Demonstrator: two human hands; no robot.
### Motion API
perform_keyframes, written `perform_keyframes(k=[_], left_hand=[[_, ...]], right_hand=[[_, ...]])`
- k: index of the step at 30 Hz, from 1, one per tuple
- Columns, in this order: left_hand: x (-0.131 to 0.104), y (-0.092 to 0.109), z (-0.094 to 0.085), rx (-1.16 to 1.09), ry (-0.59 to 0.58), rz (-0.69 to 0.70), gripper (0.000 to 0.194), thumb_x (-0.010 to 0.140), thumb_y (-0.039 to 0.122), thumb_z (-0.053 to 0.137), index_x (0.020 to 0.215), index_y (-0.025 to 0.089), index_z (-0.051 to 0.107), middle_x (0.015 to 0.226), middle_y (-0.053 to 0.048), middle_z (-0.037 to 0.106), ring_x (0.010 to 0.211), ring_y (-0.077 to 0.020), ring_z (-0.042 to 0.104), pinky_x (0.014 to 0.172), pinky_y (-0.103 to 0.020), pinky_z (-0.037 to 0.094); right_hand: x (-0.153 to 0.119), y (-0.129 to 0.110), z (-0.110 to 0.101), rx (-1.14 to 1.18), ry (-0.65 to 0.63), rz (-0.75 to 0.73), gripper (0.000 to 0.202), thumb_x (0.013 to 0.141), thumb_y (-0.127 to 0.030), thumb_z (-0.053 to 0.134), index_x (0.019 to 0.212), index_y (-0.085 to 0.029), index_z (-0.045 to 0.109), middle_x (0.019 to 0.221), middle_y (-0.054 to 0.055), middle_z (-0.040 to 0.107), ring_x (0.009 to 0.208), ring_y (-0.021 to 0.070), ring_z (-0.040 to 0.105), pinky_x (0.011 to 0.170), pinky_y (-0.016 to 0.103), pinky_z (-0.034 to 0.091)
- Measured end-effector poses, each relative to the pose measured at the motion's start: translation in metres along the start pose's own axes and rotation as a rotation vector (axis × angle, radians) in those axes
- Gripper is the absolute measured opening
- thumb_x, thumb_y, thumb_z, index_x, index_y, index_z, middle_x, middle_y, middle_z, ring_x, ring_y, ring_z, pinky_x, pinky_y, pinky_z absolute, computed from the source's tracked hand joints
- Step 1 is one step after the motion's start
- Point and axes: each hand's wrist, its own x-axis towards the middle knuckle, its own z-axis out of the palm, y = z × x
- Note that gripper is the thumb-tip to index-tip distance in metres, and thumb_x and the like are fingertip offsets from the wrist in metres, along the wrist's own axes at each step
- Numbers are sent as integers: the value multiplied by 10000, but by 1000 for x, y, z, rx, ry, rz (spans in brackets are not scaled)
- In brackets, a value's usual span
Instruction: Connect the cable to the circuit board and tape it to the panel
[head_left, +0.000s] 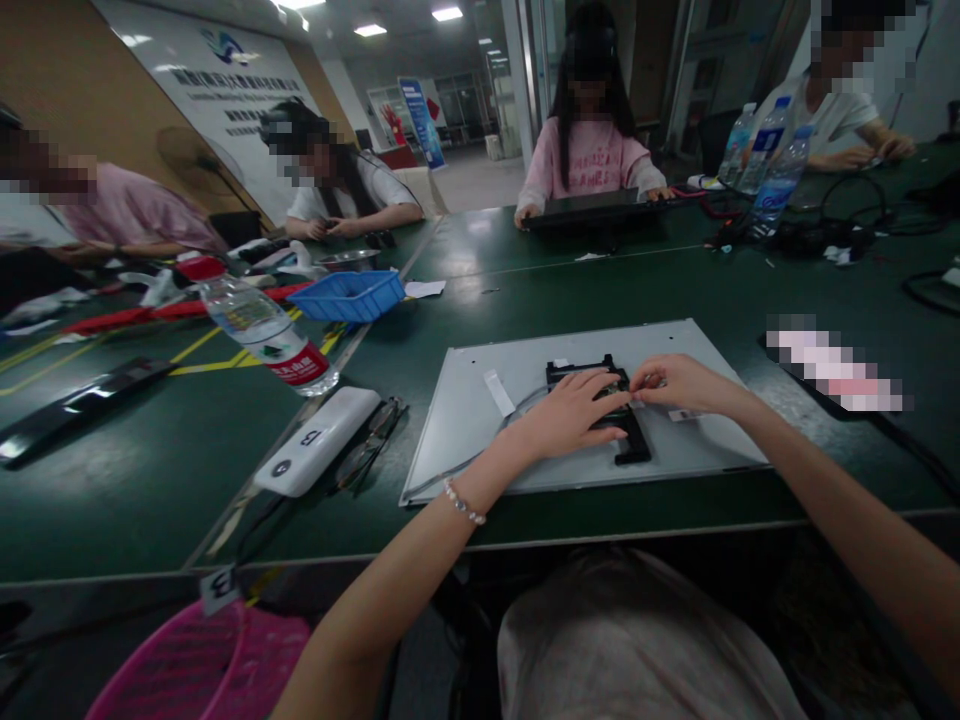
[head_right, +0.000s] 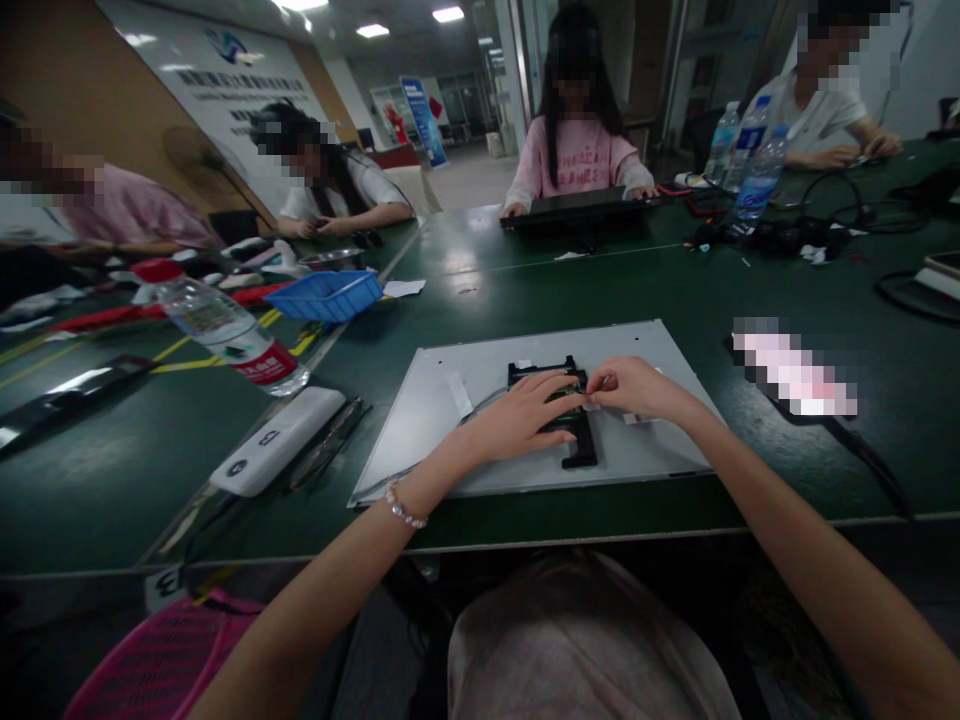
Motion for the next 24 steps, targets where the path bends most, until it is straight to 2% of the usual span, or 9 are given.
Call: perform_keyframes(k=[5,11,19,24], left_hand=[[0,0,0,14,0,-5,543,940,503,420,1413,244,355,1448,-101,375,1370,-256,280,1124,-427,224],[1,0,0,0,22,8,499,930,503,439,1338,216,456,1439,-111,384,1370,-261,282,1128,-420,226],[1,-1,1,-30,16,2,481,926,495,456,1325,226,463,1443,-108,385,1376,-263,278,1133,-439,213],[-3,1,-12,-95,26,-6,506,933,471,457,1385,254,391,1443,-84,389,1382,-240,268,1133,-417,231]], right_hand=[[2,3,2,17,12,9,204,769,-311,579,838,-173,712,834,58,720,777,201,650,730,301,490],[3,5,3,28,26,27,189,763,-309,593,828,-184,719,812,43,722,755,195,654,707,294,489],[1,3,2,-7,17,-3,193,750,-305,603,847,-188,721,835,40,723,770,191,651,719,289,490],[-3,-2,-3,26,42,29,215,760,-328,607,876,-183,717,885,52,720,777,191,647,714,292,492]])
